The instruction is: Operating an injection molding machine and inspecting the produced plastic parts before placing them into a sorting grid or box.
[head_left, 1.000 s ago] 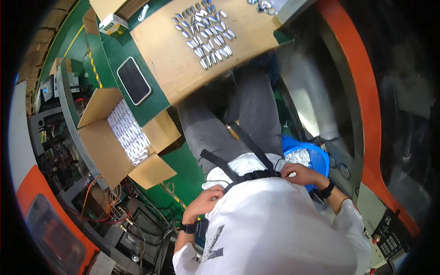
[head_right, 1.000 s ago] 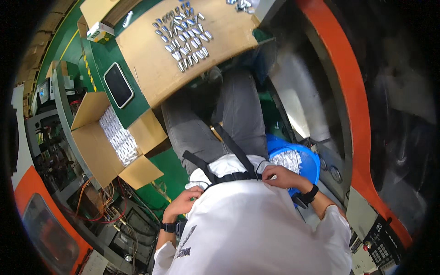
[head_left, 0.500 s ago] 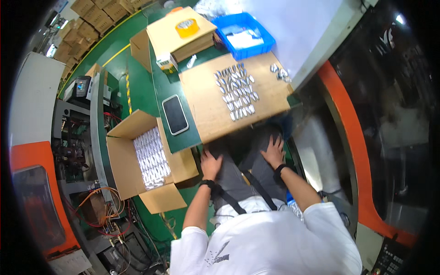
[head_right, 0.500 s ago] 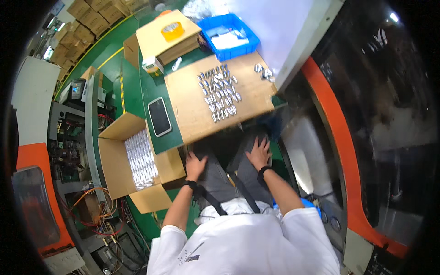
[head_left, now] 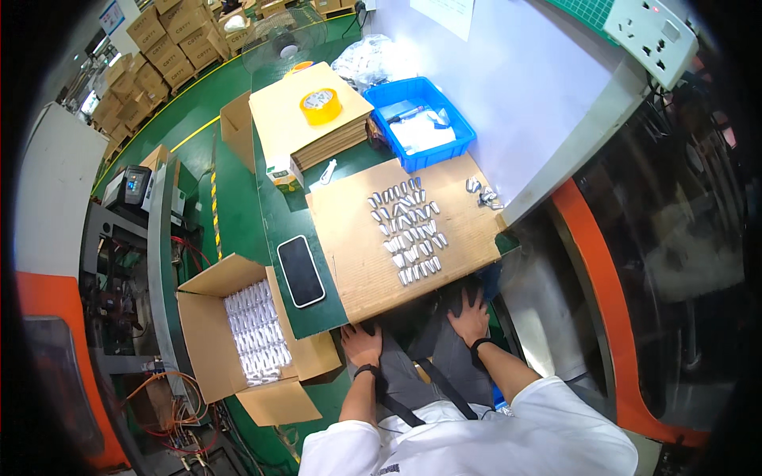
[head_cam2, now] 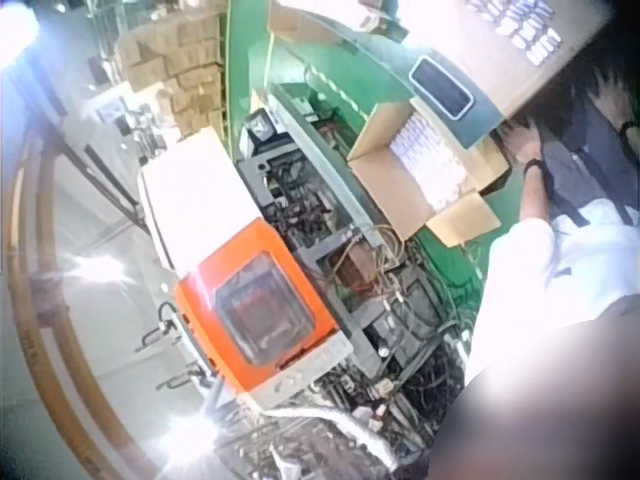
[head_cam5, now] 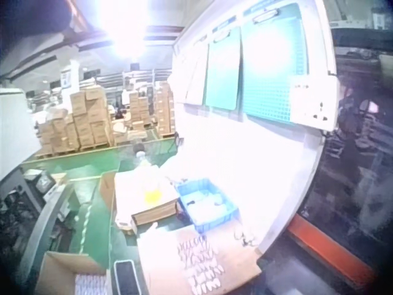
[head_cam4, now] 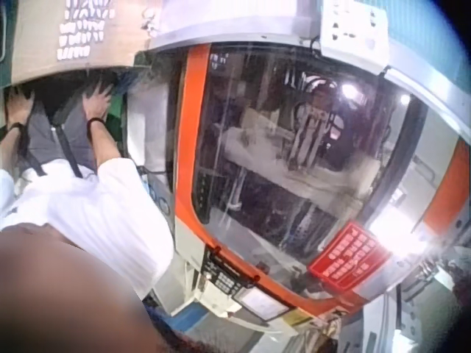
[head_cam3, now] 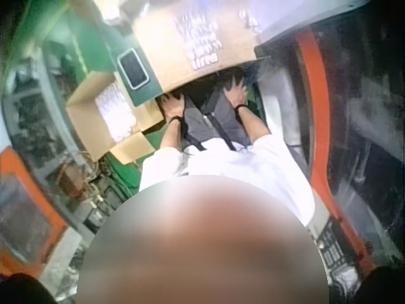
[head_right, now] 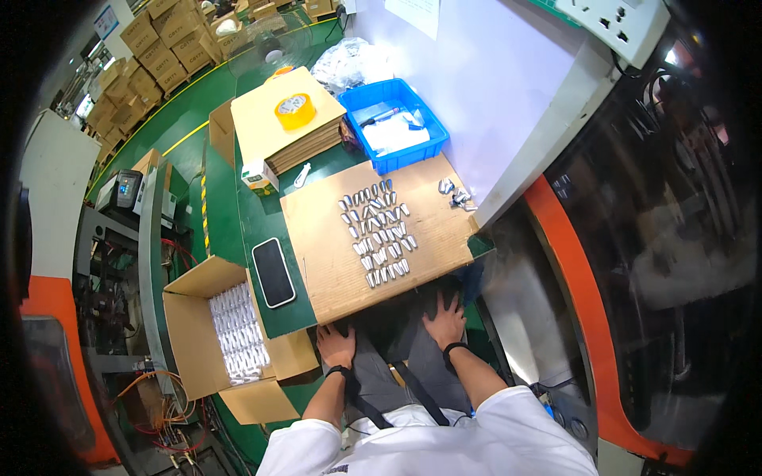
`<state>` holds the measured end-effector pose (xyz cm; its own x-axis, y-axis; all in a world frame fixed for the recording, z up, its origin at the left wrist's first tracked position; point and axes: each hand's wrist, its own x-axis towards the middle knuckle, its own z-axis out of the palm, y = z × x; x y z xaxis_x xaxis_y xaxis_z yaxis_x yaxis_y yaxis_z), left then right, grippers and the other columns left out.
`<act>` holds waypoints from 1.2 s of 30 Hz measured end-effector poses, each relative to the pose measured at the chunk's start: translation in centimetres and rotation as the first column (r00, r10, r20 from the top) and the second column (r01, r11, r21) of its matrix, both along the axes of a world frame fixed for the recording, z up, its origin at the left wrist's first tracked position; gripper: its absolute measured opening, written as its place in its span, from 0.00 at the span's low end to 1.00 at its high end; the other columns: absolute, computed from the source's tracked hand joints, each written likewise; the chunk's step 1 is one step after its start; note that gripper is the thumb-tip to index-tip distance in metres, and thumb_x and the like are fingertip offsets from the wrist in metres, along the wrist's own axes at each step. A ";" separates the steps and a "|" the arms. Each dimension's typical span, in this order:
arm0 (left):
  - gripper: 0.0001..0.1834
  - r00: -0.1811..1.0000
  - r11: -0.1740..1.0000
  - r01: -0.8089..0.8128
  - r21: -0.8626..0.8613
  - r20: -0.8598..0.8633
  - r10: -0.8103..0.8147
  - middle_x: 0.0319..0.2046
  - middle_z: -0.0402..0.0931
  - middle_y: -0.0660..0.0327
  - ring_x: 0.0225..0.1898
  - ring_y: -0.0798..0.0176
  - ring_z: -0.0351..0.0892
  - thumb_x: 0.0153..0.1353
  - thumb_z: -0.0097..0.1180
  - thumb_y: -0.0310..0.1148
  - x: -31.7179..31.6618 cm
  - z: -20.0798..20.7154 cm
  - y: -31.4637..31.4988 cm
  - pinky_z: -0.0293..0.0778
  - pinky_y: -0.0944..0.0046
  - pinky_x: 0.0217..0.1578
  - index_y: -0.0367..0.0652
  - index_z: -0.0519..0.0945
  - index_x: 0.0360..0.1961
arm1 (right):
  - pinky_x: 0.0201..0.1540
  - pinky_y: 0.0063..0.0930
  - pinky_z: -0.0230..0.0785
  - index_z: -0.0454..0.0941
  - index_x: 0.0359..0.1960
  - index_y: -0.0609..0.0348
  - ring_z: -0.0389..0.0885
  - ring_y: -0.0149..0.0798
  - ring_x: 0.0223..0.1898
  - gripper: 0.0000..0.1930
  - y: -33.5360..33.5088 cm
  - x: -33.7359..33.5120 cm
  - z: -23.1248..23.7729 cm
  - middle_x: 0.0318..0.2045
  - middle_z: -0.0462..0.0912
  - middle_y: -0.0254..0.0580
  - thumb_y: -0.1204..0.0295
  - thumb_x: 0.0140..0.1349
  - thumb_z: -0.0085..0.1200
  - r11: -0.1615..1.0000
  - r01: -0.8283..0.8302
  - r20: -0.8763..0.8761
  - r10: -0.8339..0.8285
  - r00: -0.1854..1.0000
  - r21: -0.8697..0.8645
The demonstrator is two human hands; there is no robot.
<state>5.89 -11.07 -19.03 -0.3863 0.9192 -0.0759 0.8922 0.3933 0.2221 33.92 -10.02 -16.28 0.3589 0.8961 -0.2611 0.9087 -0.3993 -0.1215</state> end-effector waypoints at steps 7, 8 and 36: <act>0.40 1.000 1.000 0.017 0.008 0.013 -0.017 0.60 0.71 0.43 0.64 0.40 0.67 0.58 0.51 0.63 -0.3 -0.6 2.2 0.62 0.45 0.63 0.39 0.75 0.59 | 0.57 0.56 0.70 0.55 0.74 0.41 0.65 0.66 0.64 0.46 3.0 0.3 -2.0 0.71 0.56 0.58 0.45 0.54 0.58 0.999 0.051 -0.029 -0.052 0.998 -0.013; 0.39 0.998 0.997 0.058 0.052 0.012 -0.059 0.60 0.73 0.45 0.63 0.40 0.68 0.58 0.50 0.63 -0.4 -0.7 2.5 0.63 0.45 0.63 0.41 0.77 0.58 | 0.58 0.55 0.70 0.57 0.73 0.44 0.65 0.66 0.64 0.45 3.6 0.4 -2.4 0.70 0.57 0.58 0.45 0.55 0.58 0.997 0.058 -0.038 -0.060 0.997 -0.053; 0.37 0.996 0.999 0.037 0.012 0.075 -0.038 0.60 0.73 0.46 0.62 0.40 0.70 0.60 0.46 0.62 -0.9 -1.6 2.6 0.62 0.39 0.62 0.48 0.74 0.63 | 0.61 0.60 0.66 0.60 0.68 0.54 0.65 0.64 0.65 0.39 4.8 1.2 -4.2 0.68 0.62 0.56 0.43 0.62 0.48 0.993 -0.014 -0.083 0.023 0.996 0.115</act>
